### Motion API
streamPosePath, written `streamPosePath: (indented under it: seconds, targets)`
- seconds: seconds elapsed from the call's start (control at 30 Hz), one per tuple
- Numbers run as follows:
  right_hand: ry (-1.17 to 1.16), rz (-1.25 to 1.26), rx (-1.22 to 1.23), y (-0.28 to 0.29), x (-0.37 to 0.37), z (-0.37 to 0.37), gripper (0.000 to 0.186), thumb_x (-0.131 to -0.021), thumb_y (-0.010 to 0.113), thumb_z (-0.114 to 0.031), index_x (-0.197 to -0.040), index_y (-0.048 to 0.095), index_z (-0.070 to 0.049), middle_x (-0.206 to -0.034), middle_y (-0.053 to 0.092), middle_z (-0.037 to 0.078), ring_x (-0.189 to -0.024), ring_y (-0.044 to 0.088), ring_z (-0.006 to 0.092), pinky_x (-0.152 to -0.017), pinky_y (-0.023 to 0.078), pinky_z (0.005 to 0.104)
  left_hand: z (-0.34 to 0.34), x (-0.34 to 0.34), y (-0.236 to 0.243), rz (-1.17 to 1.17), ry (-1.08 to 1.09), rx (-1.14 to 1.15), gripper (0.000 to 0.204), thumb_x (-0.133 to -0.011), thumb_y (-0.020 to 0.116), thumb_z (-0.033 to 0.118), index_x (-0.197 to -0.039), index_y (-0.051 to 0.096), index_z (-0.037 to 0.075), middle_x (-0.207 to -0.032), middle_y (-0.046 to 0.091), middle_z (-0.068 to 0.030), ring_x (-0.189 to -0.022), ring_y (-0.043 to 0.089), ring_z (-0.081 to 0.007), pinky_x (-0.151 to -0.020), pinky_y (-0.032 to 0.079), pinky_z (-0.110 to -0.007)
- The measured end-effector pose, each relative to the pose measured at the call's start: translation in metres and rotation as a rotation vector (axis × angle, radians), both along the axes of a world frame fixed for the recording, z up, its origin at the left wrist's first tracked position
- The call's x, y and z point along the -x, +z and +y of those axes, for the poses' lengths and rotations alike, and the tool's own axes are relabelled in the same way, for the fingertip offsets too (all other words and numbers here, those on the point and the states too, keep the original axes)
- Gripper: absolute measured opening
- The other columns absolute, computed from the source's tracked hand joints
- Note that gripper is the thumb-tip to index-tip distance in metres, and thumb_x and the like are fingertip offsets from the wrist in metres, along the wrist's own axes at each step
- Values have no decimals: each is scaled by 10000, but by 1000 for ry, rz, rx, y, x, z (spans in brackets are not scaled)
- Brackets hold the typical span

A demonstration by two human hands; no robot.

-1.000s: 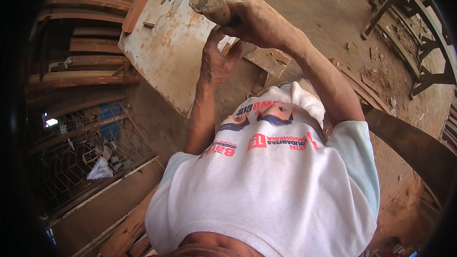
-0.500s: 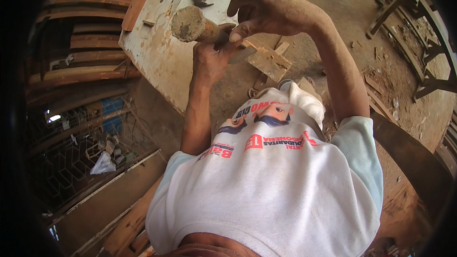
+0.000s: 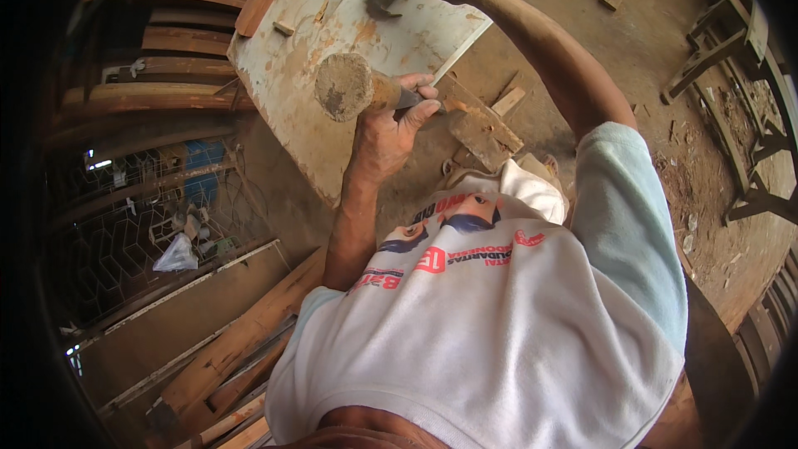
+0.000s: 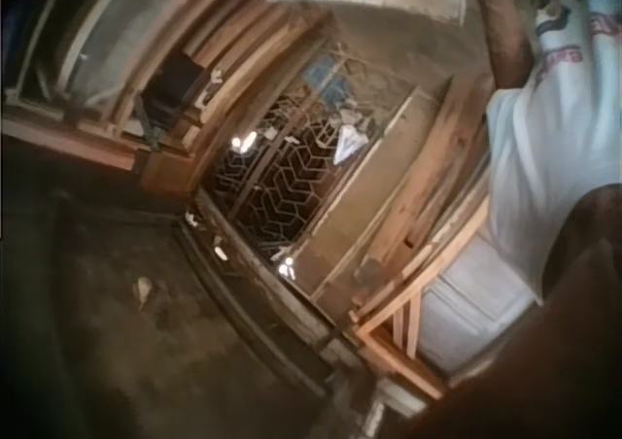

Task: The person selects a small wooden block from a stack, then uses a chisel and hammer to carve and shape it on a workbench. The person repeatedly positions the chisel and strikes it with the hammer to remove wood shavings.

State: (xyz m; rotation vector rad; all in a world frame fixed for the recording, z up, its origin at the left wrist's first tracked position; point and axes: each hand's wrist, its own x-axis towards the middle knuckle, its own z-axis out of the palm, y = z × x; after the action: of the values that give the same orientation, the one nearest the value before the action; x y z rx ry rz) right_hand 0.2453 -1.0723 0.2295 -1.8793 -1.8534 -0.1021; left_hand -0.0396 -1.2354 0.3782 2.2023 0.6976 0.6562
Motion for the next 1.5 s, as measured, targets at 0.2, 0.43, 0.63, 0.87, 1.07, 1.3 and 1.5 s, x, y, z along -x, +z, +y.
streamPosePath:
  seconds: [0.2, 0.43, 0.63, 0.87, 1.07, 1.3, 1.5]
  targets:
    - [-6, -298, 329, 29, 30, 9, 508, -953, 633, -206, -1456, 569, -174, -1400, 591, 152, -1395, 502, 267, -1153, 296, 578, -4, 5, -12, -65, 60, 119, 350, -963, 777, 148, -1267, 662, 17, -1037, 722, -74, -961, 694, -185, -858, 579, -341]
    - [137, -197, 281, 24, 26, -8, 243, -994, 577, -100, -1222, 633, -39, -1227, 652, 170, -1206, 650, 340, -984, 549, 489, 2, 3, -8, -19, 34, 114, 333, -964, 773, 182, -1251, 668, 50, -1004, 719, -83, -966, 697, -203, -867, 563, -362]
    - [93, 57, 200, 22, 19, -63, 269, -1030, 609, -227, -1102, 665, 25, -1104, 650, 251, -1027, 671, 408, -863, 560, 502, 3, -1, 6, -90, -28, 67, 282, -969, 760, 220, -1157, 668, 30, -982, 721, -108, -951, 704, -292, -878, 544, -407]
    - [-143, 918, 259, 93, -3, -156, 541, -1055, 590, -515, -1071, 717, 11, -844, 706, 119, -755, 653, 180, -717, 525, 351, 4, -2, -5, -117, -49, 19, 250, -964, 764, 177, -1132, 672, 16, -959, 731, -101, -904, 718, -251, -823, 574, -380]
    - [114, 1282, 38, 156, 8, -223, 412, -1094, 582, -430, -1126, 684, -32, -846, 629, -15, -678, 532, 57, -611, 424, 231, 10, 5, -7, -47, -4, 79, 259, -989, 751, 211, -1141, 686, 12, -939, 743, -85, -905, 718, -212, -822, 583, -360]
    - [47, 1071, 81, 195, 37, -274, 356, -1030, 699, -364, -1154, 684, -31, -823, 598, -34, -675, 523, 50, -601, 422, 235, 22, -3, -6, 44, -42, -18, 373, -983, 756, 340, -1189, 720, 31, -982, 753, -81, -925, 720, -221, -847, 575, -364]
    - [10, 918, 62, 225, 59, -293, 355, -1012, 730, -271, -1242, 672, -7, -829, 611, -26, -712, 547, 45, -623, 438, 229, 15, 4, -14, 9, -48, 116, 377, -971, 766, 341, -1195, 710, 43, -1039, 768, -107, -941, 745, -248, -852, 581, -387]
